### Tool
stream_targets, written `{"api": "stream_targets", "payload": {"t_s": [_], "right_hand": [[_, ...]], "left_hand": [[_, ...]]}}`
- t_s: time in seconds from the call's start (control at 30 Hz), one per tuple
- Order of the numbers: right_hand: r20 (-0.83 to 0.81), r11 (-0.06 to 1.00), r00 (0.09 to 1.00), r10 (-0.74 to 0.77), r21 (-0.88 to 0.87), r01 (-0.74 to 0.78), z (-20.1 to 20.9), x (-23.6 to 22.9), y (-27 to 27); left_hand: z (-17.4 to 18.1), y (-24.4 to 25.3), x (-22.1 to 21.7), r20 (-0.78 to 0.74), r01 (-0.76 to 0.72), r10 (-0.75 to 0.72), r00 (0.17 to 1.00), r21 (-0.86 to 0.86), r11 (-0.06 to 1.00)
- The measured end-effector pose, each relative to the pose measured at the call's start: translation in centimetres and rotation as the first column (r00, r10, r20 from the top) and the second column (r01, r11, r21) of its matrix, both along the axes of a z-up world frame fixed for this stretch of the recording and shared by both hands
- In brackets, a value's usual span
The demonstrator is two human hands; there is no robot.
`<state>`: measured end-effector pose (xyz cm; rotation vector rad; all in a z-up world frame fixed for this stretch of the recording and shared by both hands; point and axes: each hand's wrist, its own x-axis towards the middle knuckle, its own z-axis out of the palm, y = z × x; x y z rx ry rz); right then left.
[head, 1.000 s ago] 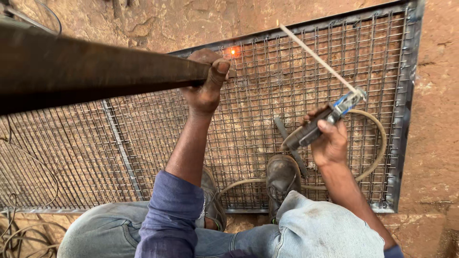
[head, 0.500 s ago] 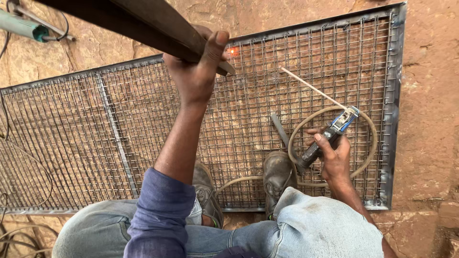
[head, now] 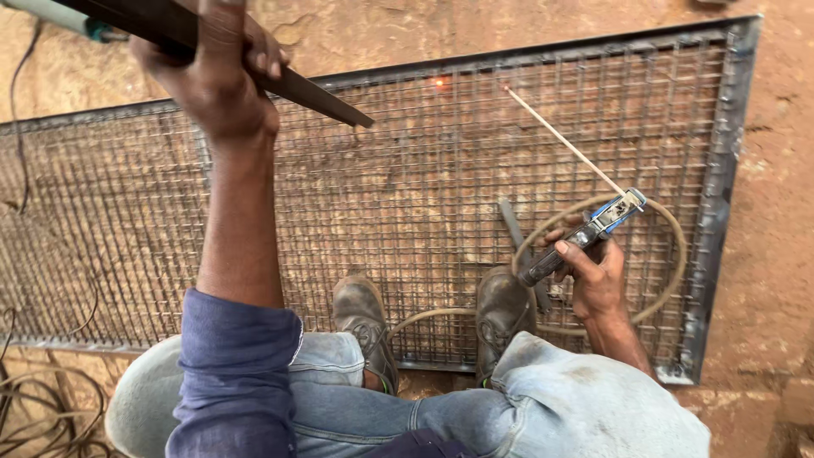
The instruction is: The person welds a square metal pipe to a wire mesh frame using a welding tool and electrode. They position the pipe by hand and apply spot welds along the junction points.
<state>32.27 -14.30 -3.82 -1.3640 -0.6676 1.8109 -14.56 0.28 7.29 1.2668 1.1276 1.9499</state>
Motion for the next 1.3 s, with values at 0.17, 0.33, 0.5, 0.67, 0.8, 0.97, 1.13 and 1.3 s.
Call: {"api": "stream_targets", "payload": {"t_s": [0.17, 0.33, 0.5, 0.67, 0.8, 0.97, 1.13, 1.3], "right_hand": [[0.228, 0.968, 0.953, 0.199, 0.106, -0.227, 0.3, -3.8, 1.7], [0.537, 0.86, 0.772, 0.34, 0.154, -0.486, 2.5, -7.2, 3.6], [0.676, 0.815, 0.635, 0.374, 0.086, -0.572, 3.1, -9.3, 6.0], [0.757, 0.735, 0.521, 0.394, 0.081, -0.674, 1.9, -11.2, 7.3], [0.891, 0.578, 0.307, 0.336, 0.062, -0.814, 0.4, -12.4, 7.6], [0.979, 0.274, 0.203, -0.03, 0.203, -0.94, -2.0, -12.1, 7.9], [0.976, 0.295, 0.216, 0.019, 0.201, -0.934, -5.7, -11.5, 7.9], [0.977, 0.252, 0.201, 0.076, 0.177, -0.952, -7.6, -12.1, 6.8]], "left_hand": [[-2.0, -0.3, -1.2, 0.109, 0.004, -0.004, 0.994, -0.004, 1.0], [-3.6, 0.2, -1.1, 0.077, -0.044, 0.045, 0.996, -0.015, 0.999], [-4.9, -0.1, -0.5, 0.065, -0.057, 0.059, 0.996, -0.043, 0.997], [-5.4, -0.1, 1.1, 0.041, -0.032, 0.033, 0.999, -0.022, 0.999], [-5.4, -0.5, 2.0, -0.068, -0.063, 0.058, 0.996, -0.064, 0.996], [-4.8, -0.8, 2.8, -0.116, -0.079, 0.068, 0.991, -0.094, 0.992], [-4.5, -1.3, 4.0, -0.056, -0.032, 0.026, 0.998, -0.101, 0.994], [-4.4, -2.3, 5.1, -0.103, -0.048, 0.038, 0.994, -0.101, 0.994]]}}
